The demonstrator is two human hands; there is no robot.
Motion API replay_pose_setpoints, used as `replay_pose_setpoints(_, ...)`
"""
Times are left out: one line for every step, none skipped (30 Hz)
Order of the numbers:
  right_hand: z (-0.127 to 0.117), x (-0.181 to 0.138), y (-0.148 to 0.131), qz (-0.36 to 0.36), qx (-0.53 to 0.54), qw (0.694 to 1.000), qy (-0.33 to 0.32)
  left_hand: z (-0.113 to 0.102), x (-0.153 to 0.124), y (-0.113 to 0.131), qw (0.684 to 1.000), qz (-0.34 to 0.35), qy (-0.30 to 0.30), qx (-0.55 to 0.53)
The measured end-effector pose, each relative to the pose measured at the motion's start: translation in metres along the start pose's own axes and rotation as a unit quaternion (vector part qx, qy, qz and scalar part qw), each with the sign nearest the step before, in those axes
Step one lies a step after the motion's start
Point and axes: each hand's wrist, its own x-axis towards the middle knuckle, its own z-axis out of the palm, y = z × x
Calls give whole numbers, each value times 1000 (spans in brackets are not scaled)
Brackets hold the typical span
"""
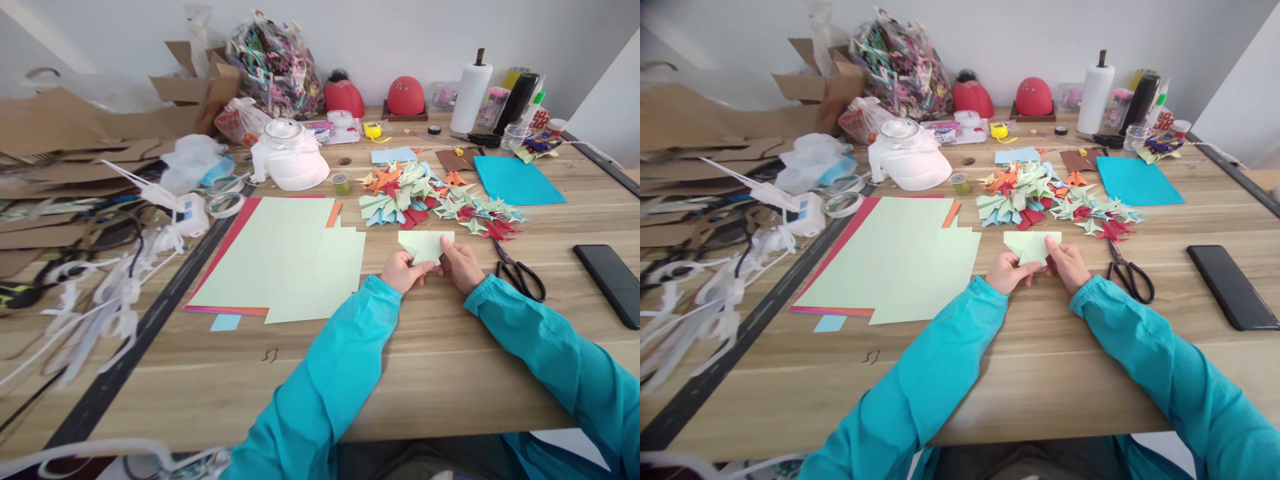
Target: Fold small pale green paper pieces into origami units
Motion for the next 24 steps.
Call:
replay_pose_setpoints(0, 0, 0, 1, 2, 1000, -3, 0, 0, 0, 1000, 0, -3, -2)
replay_pose_setpoints(0, 0, 1, 1, 0, 1000, -1, 0, 0, 0, 1000, 0, -7, -3)
replay_pose_setpoints(-1, 0, 2, 1, -6, 1000, 7, 0, 0, -1, 1000, 1, -13, -5)
replay_pose_setpoints(-1, 1, 3, 1, -12, 1000, 16, 1, 1, -1, 1000, 3, -18, -5)
replay_pose_setpoints(-2, 1, 5, 3, -17, 1000, 26, 1, 1, -2, 1000, 4, -21, -5)
replay_pose_setpoints(-3, 2, 6, 6, -19, 999, 35, 1, 1, -2, 1000, 5, -21, -4)
replay_pose_setpoints(-3, 2, 8, 10, -19, 999, 42, 1, 1, -2, 1000, 5, -20, -3)
replay_pose_setpoints(-3, 3, 9, 13, -16, 999, 47, 1, 1, -2, 1000, 6, -17, -3)
replay_pose_setpoints(-3, 3, 9, 14, -14, 999, 50, 0, 1, -1, 1000, 6, -15, -4)
replay_pose_setpoints(-3, 3, 9, 13, -13, 998, 53, 0, 1, -1, 1000, 6, -14, -6)
replay_pose_setpoints(-3, 3, 9, 10, -12, 998, 54, -1, 1, 0, 1000, 6, -14, -11)
replay_pose_setpoints(-3, 2, 8, 7, -12, 998, 56, -1, 1, 1, 1000, 5, -14, -16)
replay_pose_setpoints(-2, 2, 7, 4, -11, 998, 58, -1, 1, 2, 1000, 3, -14, -22)
replay_pose_setpoints(-2, 2, 6, 0, -11, 998, 60, -1, 1, 2, 1000, 0, -14, -28)
replay_pose_setpoints(-2, 1, 5, -4, -11, 998, 61, -1, 2, 2, 999, -3, -14, -34)
replay_pose_setpoints(-2, 1, 4, -7, -11, 998, 60, -2, 2, 2, 999, -6, -12, -39)
replay_pose_setpoints(-2, 1, 3, -12, -11, 998, 57, -2, 2, 2, 999, -9, -10, -43)
replay_pose_setpoints(-2, 1, 2, -16, -10, 998, 52, -2, 3, 1, 999, -11, -8, -45)
replay_pose_setpoints(-2, 1, 2, -19, -8, 999, 46, -2, 3, 1, 999, -13, -6, -46)
replay_pose_setpoints(-3, 1, 2, -22, -5, 999, 43, -2, 3, 0, 999, -15, -6, -47)
replay_pose_setpoints(-3, 1, 2, -25, -4, 999, 45, -2, 3, 0, 999, -16, -6, -46)
replay_pose_setpoints(-3, 1, 2, -29, -5, 998, 48, -2, 3, 0, 999, -17, -6, -45)
replay_pose_setpoints(-3, 1, 1, -33, -6, 998, 51, -2, 3, 0, 999, -16, -7, -45)
replay_pose_setpoints(-3, 1, 1, -35, -6, 998, 50, -2, 3, 0, 999, -15, -7, -45)
